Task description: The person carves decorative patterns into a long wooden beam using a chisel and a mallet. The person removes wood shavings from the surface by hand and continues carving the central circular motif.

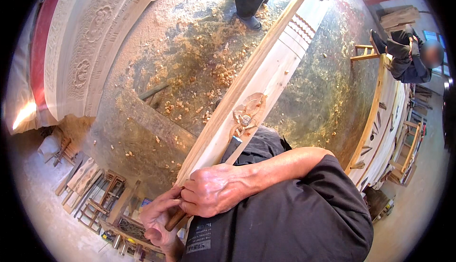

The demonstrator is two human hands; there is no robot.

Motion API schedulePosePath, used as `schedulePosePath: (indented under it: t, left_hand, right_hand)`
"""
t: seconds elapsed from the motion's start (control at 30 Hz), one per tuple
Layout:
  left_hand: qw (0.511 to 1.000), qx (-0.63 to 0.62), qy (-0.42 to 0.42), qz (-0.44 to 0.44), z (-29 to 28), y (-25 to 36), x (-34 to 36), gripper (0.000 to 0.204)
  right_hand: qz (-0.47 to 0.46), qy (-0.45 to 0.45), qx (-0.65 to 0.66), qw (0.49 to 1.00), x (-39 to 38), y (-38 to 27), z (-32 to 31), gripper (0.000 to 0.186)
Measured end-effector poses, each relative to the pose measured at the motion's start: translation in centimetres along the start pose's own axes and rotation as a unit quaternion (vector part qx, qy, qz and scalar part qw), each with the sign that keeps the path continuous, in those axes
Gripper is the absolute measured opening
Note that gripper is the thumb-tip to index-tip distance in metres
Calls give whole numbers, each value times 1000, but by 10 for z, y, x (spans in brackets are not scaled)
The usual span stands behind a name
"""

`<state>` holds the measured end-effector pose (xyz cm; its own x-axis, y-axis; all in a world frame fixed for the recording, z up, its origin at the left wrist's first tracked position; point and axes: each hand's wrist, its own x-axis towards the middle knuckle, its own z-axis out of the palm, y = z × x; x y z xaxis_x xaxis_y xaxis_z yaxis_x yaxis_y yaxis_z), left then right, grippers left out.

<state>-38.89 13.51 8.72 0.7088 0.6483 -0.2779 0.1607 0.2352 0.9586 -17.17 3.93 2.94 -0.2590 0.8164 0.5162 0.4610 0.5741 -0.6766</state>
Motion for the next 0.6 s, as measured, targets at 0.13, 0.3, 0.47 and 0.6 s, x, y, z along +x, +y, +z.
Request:
schedulePosePath:
  t: [0.13, 0.3, 0.47, 0.6]
  left_hand:
    - [1000, 21, 6, -23, 6, 4, 2, 113]
    - [999, 29, 30, -20, 14, 6, 2, 112]
    - [995, 82, 50, -15, 18, 8, 0, 112]
    - [995, 93, 23, 0, 15, 9, 5, 115]
  right_hand:
    - [-9, 2, -8, 1000, -2, 4, -7, 18]
    - [1, -2, 28, 1000, -1, 5, -4, 19]
    - [-5, 4, 35, 999, 0, 6, -9, 19]
    - [-18, 40, -27, 999, -3, 3, -8, 18]
